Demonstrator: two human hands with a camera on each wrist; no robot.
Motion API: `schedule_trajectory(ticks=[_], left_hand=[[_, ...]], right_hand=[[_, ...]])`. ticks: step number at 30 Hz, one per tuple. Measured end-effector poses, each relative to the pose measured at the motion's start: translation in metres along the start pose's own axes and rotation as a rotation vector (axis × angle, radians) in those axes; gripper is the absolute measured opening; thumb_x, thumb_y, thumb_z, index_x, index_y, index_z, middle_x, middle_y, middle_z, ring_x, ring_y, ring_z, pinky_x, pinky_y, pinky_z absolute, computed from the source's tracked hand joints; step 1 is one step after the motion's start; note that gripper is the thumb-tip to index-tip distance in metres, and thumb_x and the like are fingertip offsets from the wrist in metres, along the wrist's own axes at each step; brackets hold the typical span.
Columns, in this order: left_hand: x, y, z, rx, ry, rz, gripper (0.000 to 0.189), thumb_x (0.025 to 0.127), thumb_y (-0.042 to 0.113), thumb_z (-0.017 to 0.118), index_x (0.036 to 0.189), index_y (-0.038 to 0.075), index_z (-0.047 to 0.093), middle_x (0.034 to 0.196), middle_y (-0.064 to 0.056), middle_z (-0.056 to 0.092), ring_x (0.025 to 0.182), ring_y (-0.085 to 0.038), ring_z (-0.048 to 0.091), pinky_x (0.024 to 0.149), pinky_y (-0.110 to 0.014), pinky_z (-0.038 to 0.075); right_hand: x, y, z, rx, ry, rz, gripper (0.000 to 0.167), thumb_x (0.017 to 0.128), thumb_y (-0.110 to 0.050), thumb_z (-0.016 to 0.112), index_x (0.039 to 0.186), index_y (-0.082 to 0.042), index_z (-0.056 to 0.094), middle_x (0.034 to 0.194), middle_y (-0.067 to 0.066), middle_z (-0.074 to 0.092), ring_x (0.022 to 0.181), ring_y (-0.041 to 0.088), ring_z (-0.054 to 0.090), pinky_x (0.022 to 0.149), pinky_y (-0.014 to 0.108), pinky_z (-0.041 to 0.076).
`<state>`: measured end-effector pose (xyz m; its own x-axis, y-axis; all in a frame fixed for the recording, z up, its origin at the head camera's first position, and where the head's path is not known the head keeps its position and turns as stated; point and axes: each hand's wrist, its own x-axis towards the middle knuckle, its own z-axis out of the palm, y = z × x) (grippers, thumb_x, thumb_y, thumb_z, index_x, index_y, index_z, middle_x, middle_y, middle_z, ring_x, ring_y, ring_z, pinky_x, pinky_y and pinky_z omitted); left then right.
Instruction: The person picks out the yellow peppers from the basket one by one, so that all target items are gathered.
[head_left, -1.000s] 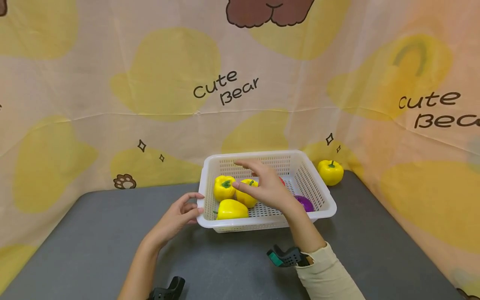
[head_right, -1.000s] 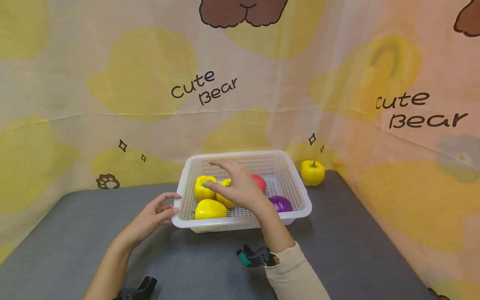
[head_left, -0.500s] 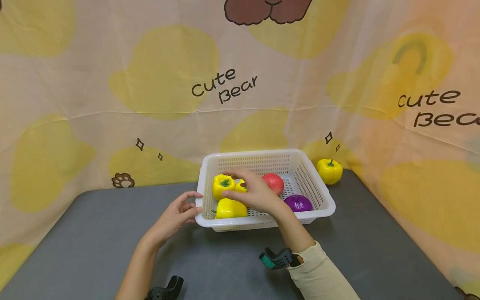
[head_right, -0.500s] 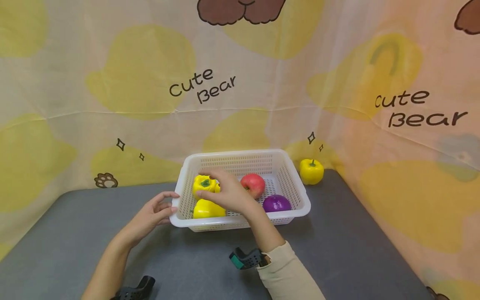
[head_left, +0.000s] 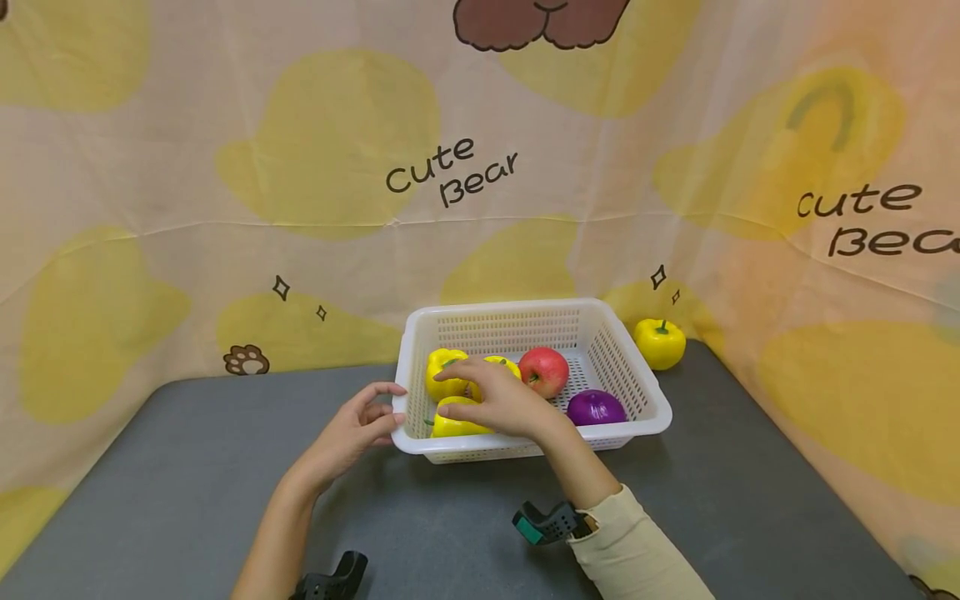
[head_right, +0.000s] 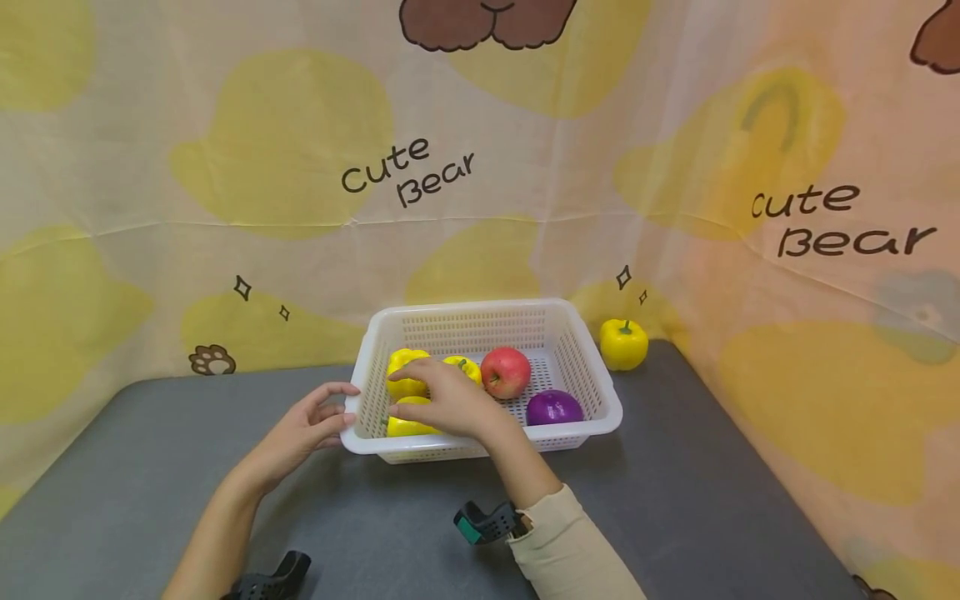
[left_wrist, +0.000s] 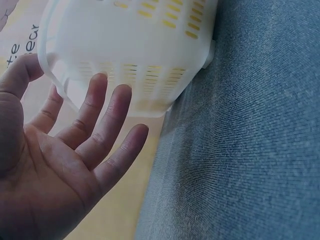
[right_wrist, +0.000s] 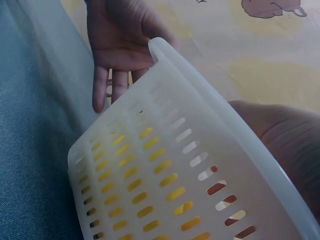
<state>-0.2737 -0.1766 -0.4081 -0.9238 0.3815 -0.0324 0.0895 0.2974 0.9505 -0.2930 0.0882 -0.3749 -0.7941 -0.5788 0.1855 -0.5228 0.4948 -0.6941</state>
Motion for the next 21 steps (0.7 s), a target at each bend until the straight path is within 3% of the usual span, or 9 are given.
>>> schedule_trajectory(ticks=[6, 11, 17, 21], left_hand=[[-0.0005, 0.0, 0.0003, -0.002, -0.005, 0.0, 0.048, 0.1, 0.023, 0.062, 0.139, 0.004, 0.042, 0.121, -0.024, 0.067, 0.1, -0.018, 0.069, 0.094, -0.044, 0.057], [-0.0004, 0.0002, 0.0002, 0.003, -0.002, -0.002, 0.048, 0.1, 0.023, 0.062, 0.14, 0.004, 0.042, 0.12, -0.023, 0.068, 0.1, -0.019, 0.069, 0.093, -0.042, 0.057], [-0.0001, 0.0004, 0.0004, 0.002, -0.003, 0.001, 0.048, 0.1, 0.022, 0.062, 0.14, 0.004, 0.042, 0.12, -0.024, 0.067, 0.099, -0.019, 0.069, 0.091, -0.039, 0.057], [-0.0002, 0.0004, 0.0004, -0.002, -0.002, 0.003, 0.047, 0.1, 0.021, 0.062, 0.139, 0.003, 0.042, 0.12, -0.025, 0.067, 0.098, -0.018, 0.069, 0.091, -0.039, 0.058]], right_hand=[[0.0005, -0.0013, 0.0026, -0.093, -0.063, 0.032, 0.051, 0.091, -0.035, 0.072, 0.137, -0.015, 0.063, 0.14, 0.002, 0.063, 0.131, 0.023, 0.056, 0.112, 0.045, 0.045], [0.0009, -0.0017, 0.004, -0.139, -0.115, 0.064, 0.052, 0.091, -0.037, 0.072, 0.136, -0.014, 0.063, 0.137, 0.003, 0.066, 0.125, 0.021, 0.058, 0.113, 0.044, 0.043], [-0.0013, -0.0024, 0.0041, -0.119, -0.191, 0.166, 0.057, 0.094, -0.043, 0.067, 0.144, -0.021, 0.056, 0.141, 0.0, 0.063, 0.119, 0.019, 0.058, 0.111, 0.048, 0.044], [-0.0026, -0.0036, 0.0032, -0.107, -0.222, 0.182, 0.054, 0.095, -0.044, 0.064, 0.143, -0.02, 0.057, 0.139, 0.001, 0.064, 0.118, 0.019, 0.058, 0.11, 0.049, 0.045]])
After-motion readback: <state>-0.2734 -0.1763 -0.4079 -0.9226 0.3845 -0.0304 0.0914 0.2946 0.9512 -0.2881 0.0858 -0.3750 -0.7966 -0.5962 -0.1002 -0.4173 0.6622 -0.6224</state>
